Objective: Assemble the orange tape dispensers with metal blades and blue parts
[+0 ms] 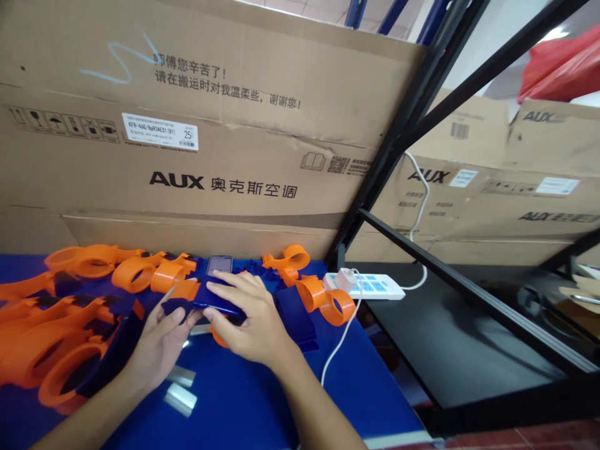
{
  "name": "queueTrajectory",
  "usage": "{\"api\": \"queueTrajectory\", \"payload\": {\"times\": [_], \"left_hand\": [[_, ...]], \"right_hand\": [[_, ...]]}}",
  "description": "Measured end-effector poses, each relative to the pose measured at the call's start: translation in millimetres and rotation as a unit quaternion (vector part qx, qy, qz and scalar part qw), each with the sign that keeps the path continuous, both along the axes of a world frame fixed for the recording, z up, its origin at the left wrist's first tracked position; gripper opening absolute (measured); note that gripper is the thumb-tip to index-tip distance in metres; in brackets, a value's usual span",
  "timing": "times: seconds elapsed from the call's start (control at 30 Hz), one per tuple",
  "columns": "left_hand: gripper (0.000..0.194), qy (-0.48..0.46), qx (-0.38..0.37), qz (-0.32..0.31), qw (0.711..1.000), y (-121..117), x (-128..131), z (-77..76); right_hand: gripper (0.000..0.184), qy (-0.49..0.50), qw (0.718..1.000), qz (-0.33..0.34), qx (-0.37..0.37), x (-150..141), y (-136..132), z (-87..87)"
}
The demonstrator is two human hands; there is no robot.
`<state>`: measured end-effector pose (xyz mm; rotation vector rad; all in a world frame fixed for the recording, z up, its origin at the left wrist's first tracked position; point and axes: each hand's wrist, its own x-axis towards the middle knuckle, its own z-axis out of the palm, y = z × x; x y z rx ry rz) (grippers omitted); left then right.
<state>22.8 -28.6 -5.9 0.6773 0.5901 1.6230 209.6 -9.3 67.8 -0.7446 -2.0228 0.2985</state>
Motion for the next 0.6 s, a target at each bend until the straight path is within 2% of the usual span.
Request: {"api": "queueTrajectory", "payload": {"times": [0.2, 0.4, 0.6], "left_hand": [[0.053, 0.038, 0.012, -0.009, 0.999, 0.6, -1.7, -1.8], [0.062, 0.065, 0.017, -0.011, 0.998, -1.7, -2.3, 1.8], [0.082, 0.138, 0.045, 0.060, 0.988, -3.6, -7.4, -1.4]], "right_hand": [[0.031, 0.001, 1.000, 0.004, -0.010, -0.2, 1.4, -0.8], [0.033, -0.009, 0.999, 0.009, -0.031, 1.6, 1.5, -1.6], [0.050, -0.020, 0.999, 0.034, -0.013, 8.6, 3.4, 0.7]]}}
